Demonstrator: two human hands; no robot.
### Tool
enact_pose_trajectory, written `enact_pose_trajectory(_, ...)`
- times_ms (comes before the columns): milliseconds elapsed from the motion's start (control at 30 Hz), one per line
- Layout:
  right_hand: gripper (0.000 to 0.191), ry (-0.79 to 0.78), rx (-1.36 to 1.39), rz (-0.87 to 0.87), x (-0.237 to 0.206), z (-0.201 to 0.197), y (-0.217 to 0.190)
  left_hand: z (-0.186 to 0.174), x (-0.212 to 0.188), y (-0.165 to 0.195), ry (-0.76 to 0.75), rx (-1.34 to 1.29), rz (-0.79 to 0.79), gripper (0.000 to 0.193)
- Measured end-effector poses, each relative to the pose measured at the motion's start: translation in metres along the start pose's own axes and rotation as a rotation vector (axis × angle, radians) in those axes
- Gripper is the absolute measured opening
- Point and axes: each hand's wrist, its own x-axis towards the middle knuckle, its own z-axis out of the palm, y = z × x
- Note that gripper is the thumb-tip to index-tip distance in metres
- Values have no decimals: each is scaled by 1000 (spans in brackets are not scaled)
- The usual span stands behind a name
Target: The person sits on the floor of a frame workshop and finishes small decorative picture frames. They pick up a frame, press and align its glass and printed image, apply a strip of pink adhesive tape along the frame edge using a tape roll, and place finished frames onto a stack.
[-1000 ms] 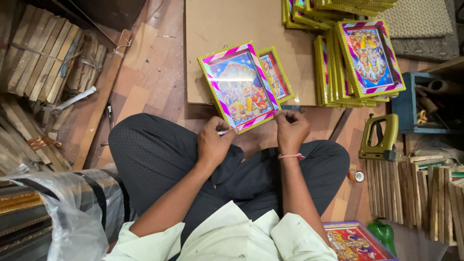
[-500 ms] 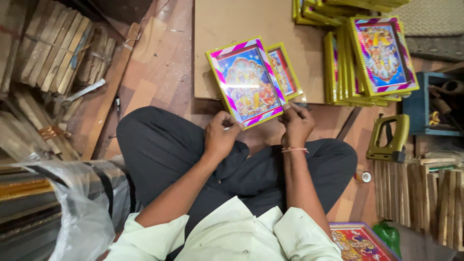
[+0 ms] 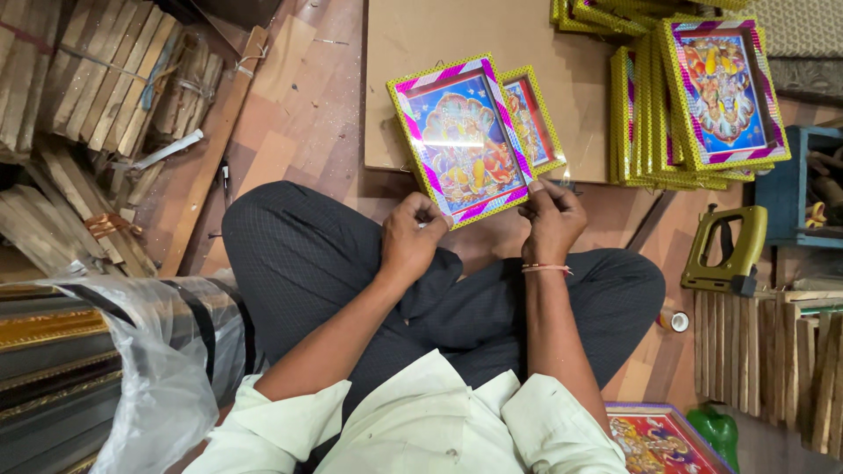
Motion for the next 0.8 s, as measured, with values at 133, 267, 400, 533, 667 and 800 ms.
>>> enact_pose_trajectory(133, 14, 18, 2, -3, 0, 0, 2, 3, -1, -2, 3, 34, -25, 18)
enact_pose_trajectory(267, 14, 40, 36, -15, 1, 2, 4, 9, -1, -7, 65, 53, 11, 26)
enact_pose_trajectory(400, 26, 101, 86, 78, -4, 5, 3, 14, 1, -12, 75, -79, -161, 45)
enact_pose_trajectory(533, 43, 56, 192, 143, -36, 18, 1, 19, 2, -15, 48, -229, -174, 43)
enact_pose_trajectory(667, 43, -63, 160, 162, -85, 45, 0, 21, -1, -16, 57, -312, -190, 42)
enact_pose_trajectory(800, 58, -116, 149, 89, -104, 57, -10, 19, 0, -15, 47, -346, -191, 41)
